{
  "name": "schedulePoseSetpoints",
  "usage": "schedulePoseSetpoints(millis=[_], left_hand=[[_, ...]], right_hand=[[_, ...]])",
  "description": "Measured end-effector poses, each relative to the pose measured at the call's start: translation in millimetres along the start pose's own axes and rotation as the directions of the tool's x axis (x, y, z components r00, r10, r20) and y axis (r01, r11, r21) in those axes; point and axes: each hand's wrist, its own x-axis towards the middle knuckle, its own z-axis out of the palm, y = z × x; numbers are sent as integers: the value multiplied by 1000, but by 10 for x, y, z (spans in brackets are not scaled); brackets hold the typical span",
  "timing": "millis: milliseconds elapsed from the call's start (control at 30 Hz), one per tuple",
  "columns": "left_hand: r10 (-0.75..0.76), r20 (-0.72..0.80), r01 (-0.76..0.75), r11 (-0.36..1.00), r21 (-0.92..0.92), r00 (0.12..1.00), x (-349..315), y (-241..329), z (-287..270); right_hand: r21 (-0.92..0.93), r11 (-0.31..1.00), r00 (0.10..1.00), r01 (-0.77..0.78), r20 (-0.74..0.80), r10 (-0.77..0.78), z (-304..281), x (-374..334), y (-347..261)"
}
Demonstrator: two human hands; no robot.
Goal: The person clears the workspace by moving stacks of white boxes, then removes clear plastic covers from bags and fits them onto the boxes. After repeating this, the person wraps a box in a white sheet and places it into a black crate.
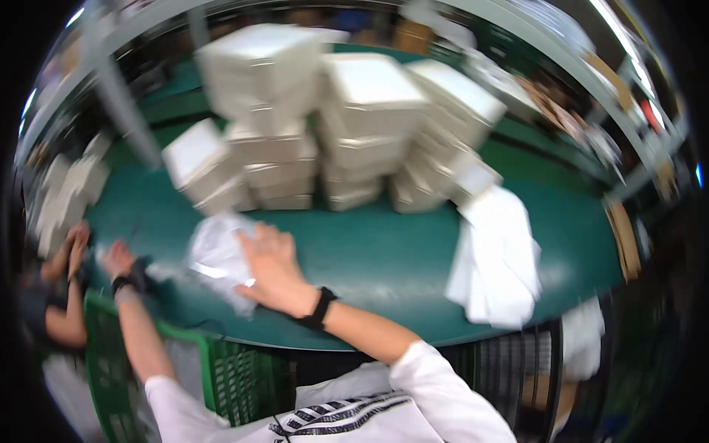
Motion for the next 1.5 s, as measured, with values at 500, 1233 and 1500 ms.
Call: schedulePoseSetpoints(millis=[500,1233,1500], left_hand=[[811,130,-715,412,565,571,-1908,315,1355],[-215,851,-567,665,487,479,-5589,-1936,1526],[-605,-215,399,186,898,766,-4668,-3037,-1135]], right_hand=[[233,683,405,-692,-659,634,-2086,-3250,1062],[310,935,676,-175,-652,343,-3283,-441,1732],[863,64,743,501,-466,481,-2174,-2919,1131]])
